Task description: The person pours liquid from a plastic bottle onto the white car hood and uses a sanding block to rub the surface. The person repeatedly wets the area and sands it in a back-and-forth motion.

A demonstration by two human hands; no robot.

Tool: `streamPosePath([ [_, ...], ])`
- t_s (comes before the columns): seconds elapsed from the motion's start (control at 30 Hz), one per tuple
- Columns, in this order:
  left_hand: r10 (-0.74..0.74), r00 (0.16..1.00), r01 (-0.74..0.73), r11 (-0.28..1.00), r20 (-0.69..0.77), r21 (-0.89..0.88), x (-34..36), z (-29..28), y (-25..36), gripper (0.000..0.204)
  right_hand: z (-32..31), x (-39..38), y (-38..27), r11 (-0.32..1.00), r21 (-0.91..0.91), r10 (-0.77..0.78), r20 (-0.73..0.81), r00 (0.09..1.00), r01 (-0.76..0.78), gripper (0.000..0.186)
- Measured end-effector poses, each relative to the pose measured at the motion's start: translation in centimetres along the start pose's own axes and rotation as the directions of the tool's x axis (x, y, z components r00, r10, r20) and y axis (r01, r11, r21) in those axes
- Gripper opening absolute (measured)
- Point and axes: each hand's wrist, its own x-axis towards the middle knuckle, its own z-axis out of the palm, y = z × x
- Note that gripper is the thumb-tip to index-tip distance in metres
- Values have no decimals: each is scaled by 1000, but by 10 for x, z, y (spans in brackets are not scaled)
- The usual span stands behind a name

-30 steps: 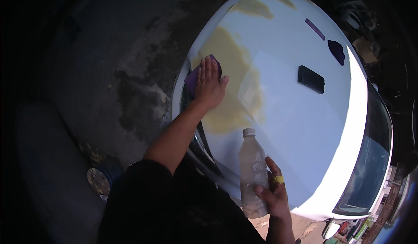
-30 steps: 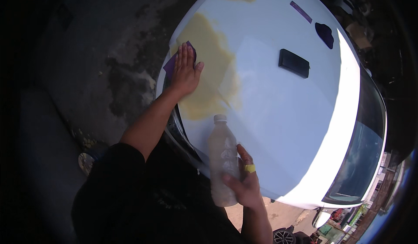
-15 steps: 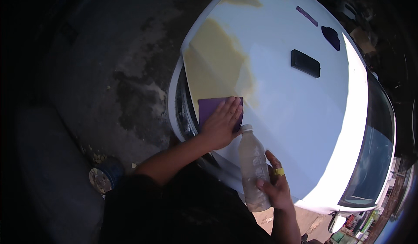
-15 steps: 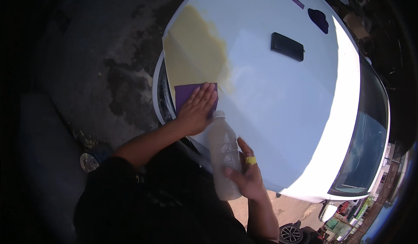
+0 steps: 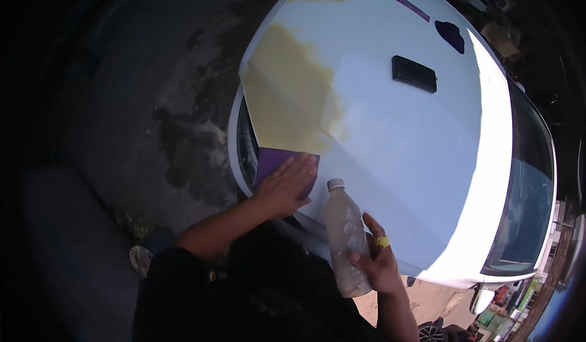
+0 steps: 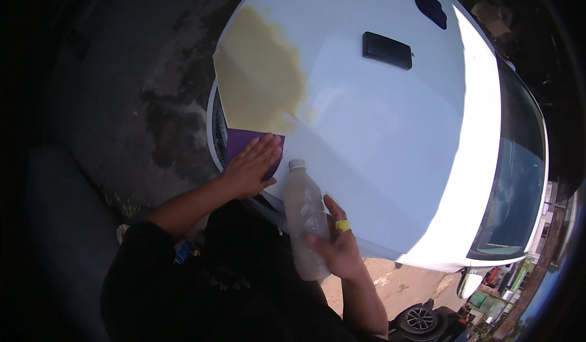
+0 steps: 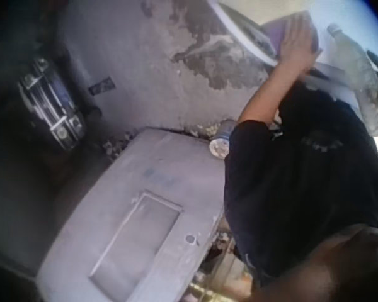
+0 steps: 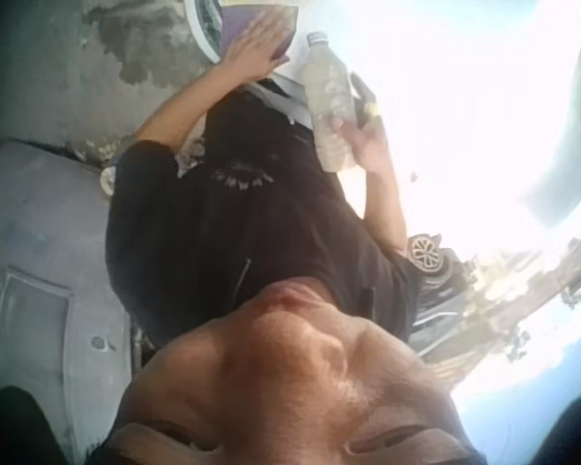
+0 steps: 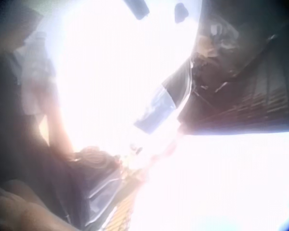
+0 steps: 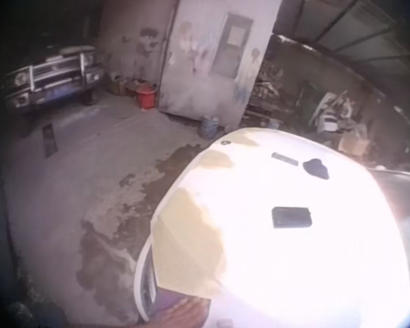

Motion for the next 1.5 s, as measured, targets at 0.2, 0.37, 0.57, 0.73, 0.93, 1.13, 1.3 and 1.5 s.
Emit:
streamPosePath([
  [0.2,97,975,-75,990,-201,117,36,-8,3,81,11,0,-9,997,62,37,-6,999,-37,88],
  [0.37,140,973,-157,984,185,81,-15,-7,-20,77,8,-4,-6,999,38,-11,-26,1000,12,88],
  [0.57,224,971,-208,962,-78,178,35,-23,-13,76,16,0,-12,998,44,46,-6,999,-45,88],
  [0.73,134,991,-132,987,-21,91,-26,6,-17,79,8,-3,-8,1000,-9,1,-30,1000,-1,88],
  [0.93,-113,964,132,989,-241,65,21,-2,3,80,14,0,-16,999,46,8,22,1000,-9,88],
  [1.13,-213,973,211,977,-91,-29,-21,7,28,79,4,1,-10,1000,-13,-18,88,996,20,86],
  [1.3,-325,854,323,943,-406,-75,26,0,-42,81,2,4,-13,999,-41,16,146,989,-10,87],
  [1.5,-319,931,309,947,-174,-85,-20,26,18,80,-14,7,-1,999,-47,31,177,984,-23,87],
])
